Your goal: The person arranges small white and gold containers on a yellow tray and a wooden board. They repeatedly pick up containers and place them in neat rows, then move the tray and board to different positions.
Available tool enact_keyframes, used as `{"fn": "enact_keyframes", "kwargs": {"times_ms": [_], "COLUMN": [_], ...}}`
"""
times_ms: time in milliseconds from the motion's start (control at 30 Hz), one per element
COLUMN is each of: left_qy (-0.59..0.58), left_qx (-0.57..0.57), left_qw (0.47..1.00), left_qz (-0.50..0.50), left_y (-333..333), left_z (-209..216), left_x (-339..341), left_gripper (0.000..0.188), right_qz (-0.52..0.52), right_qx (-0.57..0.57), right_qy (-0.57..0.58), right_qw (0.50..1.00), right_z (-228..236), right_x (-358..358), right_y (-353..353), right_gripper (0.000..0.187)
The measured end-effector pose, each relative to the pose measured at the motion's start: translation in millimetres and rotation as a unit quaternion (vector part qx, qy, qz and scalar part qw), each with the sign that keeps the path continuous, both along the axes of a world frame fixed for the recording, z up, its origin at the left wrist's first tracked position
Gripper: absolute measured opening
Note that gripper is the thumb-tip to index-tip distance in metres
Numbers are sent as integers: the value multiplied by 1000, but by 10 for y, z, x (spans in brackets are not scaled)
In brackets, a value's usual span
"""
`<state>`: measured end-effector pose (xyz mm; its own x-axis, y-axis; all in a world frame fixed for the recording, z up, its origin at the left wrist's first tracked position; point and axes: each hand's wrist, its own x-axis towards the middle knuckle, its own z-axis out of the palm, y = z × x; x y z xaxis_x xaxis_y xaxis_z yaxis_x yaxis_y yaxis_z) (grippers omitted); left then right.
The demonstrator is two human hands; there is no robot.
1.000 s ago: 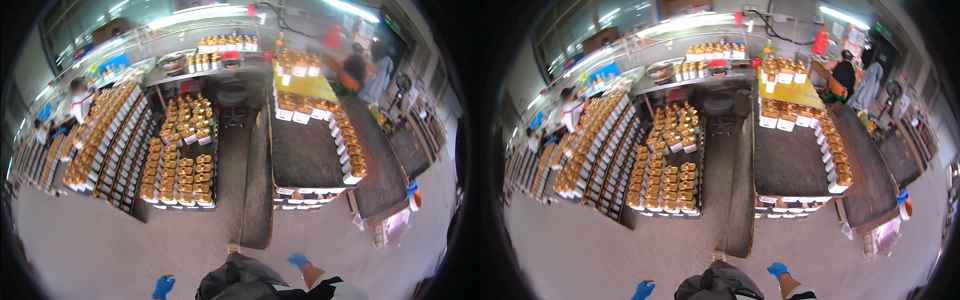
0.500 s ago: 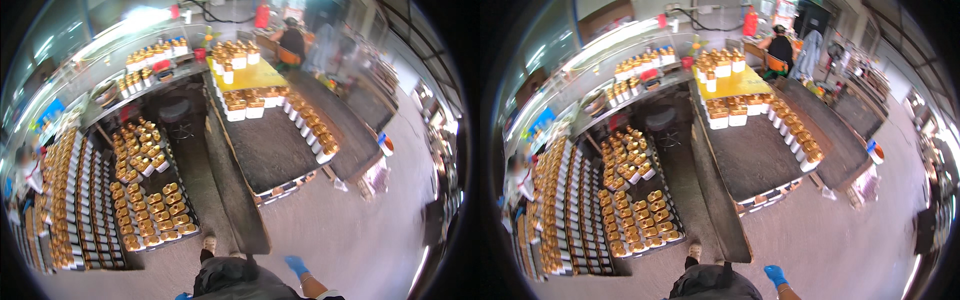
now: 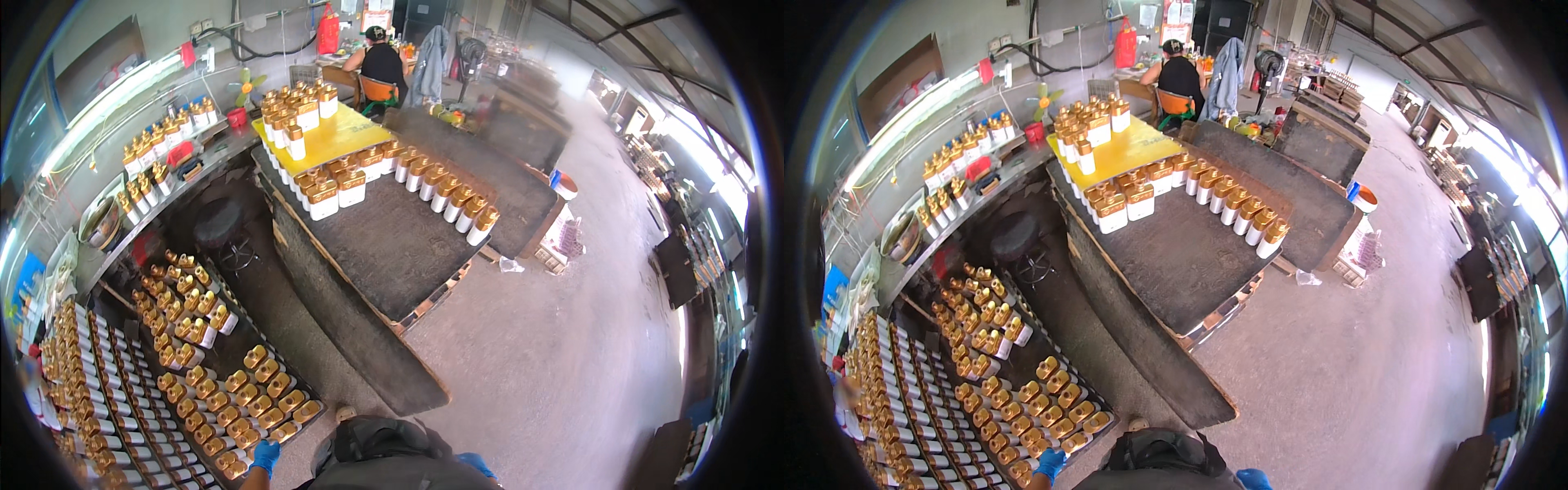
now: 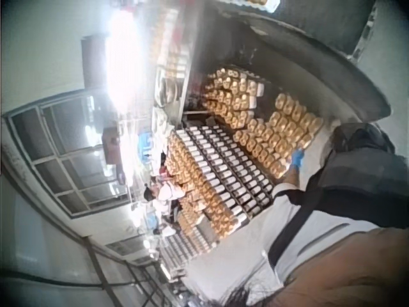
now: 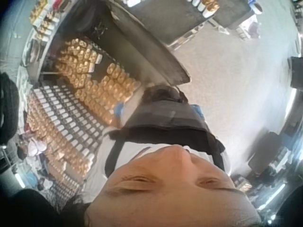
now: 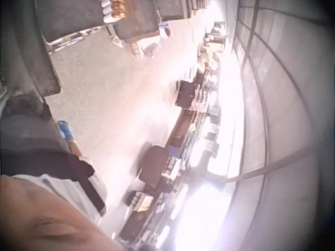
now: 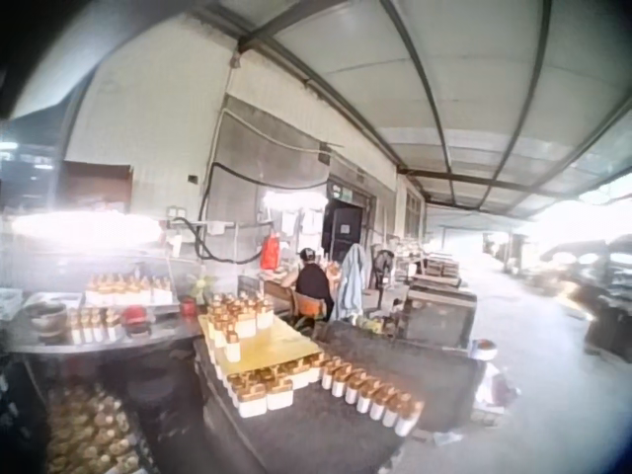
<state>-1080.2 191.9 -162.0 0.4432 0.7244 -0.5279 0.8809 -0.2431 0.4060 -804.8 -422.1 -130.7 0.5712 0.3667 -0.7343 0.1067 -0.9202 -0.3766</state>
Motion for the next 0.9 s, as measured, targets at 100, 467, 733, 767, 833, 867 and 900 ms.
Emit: {"fn": "enact_keyframes", "kwargs": {"times_ms": [100,467,733,767,833,867,900], "left_qy": [87,124,201,176,95,108,122], "left_qx": [-16,-85,-52,-46,-20,-36,-48], "left_qw": [995,938,906,886,859,868,875], "left_qz": [-52,-312,-368,-425,-503,-484,-466], "left_y": [47,49,788,855,1528,1665,1743], "left_z": [131,1513,1807,2012,1153,1098,1259], "left_x": [279,1284,2360,2631,2528,2780,3226], "left_gripper": [46,47,47,45,43,41,40], "right_qz": [-127,-255,-226,-222,-187,-188,-188], "right_qx": [37,47,-76,-96,-123,-130,-117], "right_qy": [-21,-47,-65,-72,-103,-151,-229], "right_qw": [991,965,969,968,969,962,948], "right_z": [-45,-623,39,164,356,456,518], "right_x": [-102,-917,-349,-200,251,489,703], "right_y": [208,250,962,1105,1563,1769,1998], "right_gripper": [34,29,59,63,72,76,81]}}
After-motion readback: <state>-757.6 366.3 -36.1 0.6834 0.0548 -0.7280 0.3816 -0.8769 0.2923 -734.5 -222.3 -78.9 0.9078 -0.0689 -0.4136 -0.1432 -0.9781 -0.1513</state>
